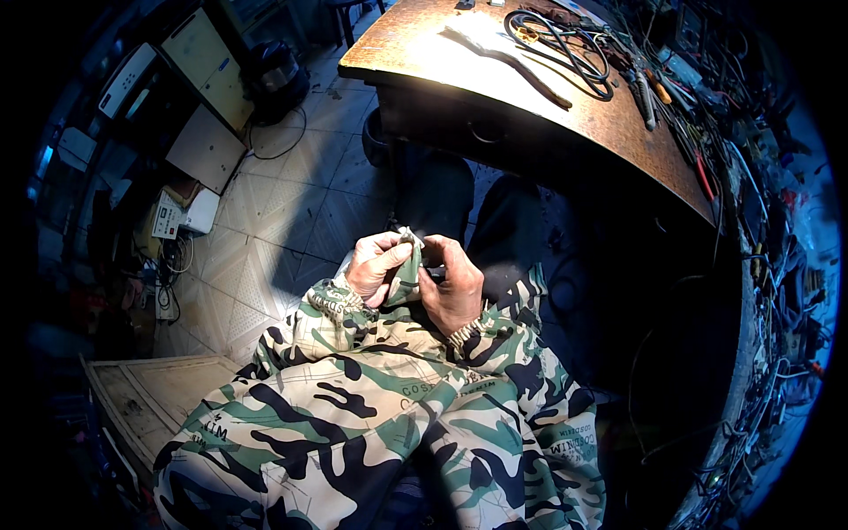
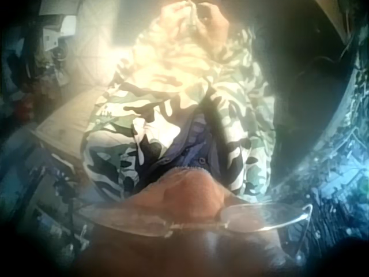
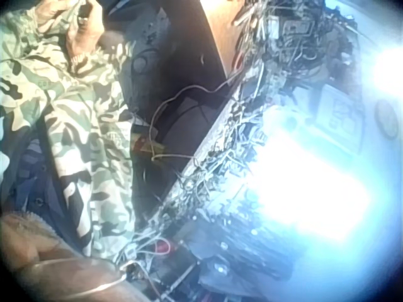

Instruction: The person repairs a black electrical cable by stripping the outer sheath, twisting the inner wires, and attaching a white connector. They use pliers and a brush to assist with the repair and then place the finished cable on the table.

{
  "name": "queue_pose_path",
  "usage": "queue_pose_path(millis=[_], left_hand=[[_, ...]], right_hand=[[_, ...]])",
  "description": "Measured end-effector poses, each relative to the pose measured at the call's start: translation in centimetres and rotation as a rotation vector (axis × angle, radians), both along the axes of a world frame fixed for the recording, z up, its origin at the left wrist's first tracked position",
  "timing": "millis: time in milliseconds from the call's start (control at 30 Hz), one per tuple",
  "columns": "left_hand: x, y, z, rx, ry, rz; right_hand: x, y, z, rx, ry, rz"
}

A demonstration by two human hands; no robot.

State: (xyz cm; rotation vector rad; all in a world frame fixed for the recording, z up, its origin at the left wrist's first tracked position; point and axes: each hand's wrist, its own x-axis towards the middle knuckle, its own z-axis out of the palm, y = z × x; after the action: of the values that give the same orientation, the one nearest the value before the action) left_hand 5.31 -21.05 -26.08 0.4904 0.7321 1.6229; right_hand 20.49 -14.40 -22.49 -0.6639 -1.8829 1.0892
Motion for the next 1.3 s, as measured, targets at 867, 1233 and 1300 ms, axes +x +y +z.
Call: queue_pose_path(millis=[867, 1233, 1300], left_hand=[[-1.0, 0.3, -0.6, 0.184, -0.015, 0.016], [-1.1, 0.9, -0.8, 0.232, -0.047, 0.014], [-0.8, 1.0, -0.8, 0.256, 0.014, 0.040]], right_hand=[[0.7, 2.0, -0.6, -0.614, 0.234, 0.239], [0.8, 2.4, -0.7, -0.791, 0.312, 0.264], [0.6, 2.4, -0.8, -0.752, 0.305, 0.279]])
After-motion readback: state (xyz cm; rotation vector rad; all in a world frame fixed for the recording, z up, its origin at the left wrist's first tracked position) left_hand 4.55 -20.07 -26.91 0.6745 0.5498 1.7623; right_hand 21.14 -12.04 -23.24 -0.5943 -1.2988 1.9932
